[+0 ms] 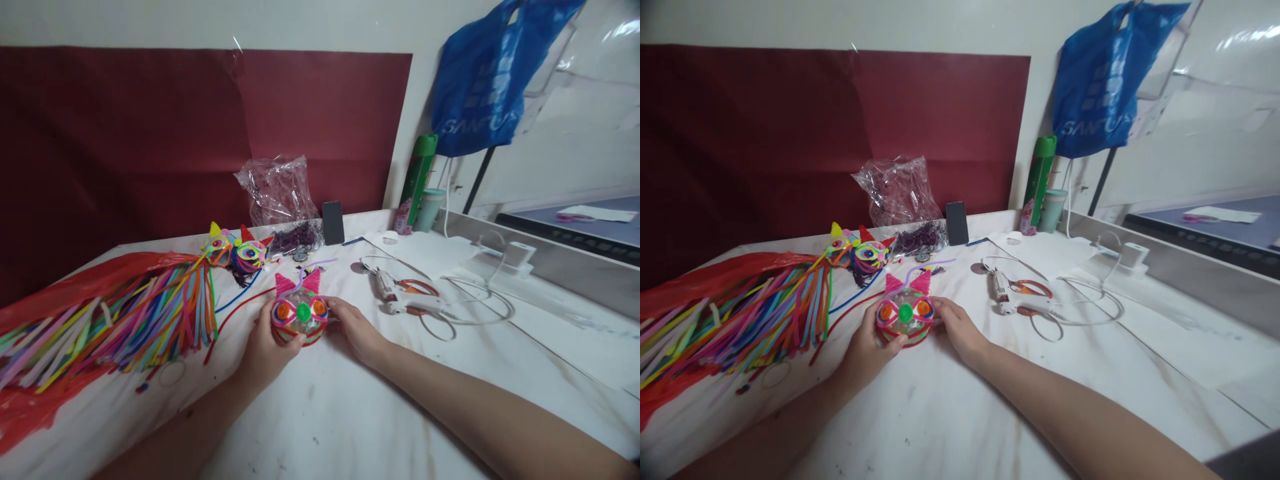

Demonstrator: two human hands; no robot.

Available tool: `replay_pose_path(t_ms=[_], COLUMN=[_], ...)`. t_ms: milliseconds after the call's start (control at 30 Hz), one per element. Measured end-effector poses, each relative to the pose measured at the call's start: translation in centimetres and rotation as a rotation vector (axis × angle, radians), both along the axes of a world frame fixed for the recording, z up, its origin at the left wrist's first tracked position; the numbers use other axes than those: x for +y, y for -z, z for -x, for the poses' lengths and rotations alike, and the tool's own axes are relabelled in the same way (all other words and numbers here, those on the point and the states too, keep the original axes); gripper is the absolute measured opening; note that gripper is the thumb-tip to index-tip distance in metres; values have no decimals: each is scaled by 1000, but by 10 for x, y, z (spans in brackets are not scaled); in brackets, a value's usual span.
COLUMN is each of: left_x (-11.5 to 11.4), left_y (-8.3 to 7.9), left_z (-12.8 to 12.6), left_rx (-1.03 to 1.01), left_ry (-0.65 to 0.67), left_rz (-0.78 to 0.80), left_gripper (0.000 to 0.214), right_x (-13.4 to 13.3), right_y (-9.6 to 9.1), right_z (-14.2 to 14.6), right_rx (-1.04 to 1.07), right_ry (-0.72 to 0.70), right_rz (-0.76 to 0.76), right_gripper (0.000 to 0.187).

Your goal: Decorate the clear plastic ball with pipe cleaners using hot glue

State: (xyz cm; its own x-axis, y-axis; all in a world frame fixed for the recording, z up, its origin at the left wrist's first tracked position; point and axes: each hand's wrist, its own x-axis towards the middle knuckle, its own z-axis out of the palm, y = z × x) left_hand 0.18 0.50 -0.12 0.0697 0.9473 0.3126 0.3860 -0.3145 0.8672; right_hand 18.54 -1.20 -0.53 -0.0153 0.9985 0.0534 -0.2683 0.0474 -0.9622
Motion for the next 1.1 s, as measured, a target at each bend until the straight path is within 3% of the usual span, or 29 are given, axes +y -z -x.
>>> replay_pose_path(t_ms=[433,667,1100], left_x=[17,21,22], left_y=[6,-8,-2], left_z=[8,12,12], left_rx=[-263,-374,-354], left_ry=[120,183,180], left_rz=[130,287,243], left_gripper=[64,70,63], right_x=[0,-1,-4], right_y=[-5,-4,-8], right_z=[-1,-1,-1], right_rx=[69,104,82], right_ry=[-70,-104,-99], right_rz=[20,3,18], right_gripper=[36,38,40])
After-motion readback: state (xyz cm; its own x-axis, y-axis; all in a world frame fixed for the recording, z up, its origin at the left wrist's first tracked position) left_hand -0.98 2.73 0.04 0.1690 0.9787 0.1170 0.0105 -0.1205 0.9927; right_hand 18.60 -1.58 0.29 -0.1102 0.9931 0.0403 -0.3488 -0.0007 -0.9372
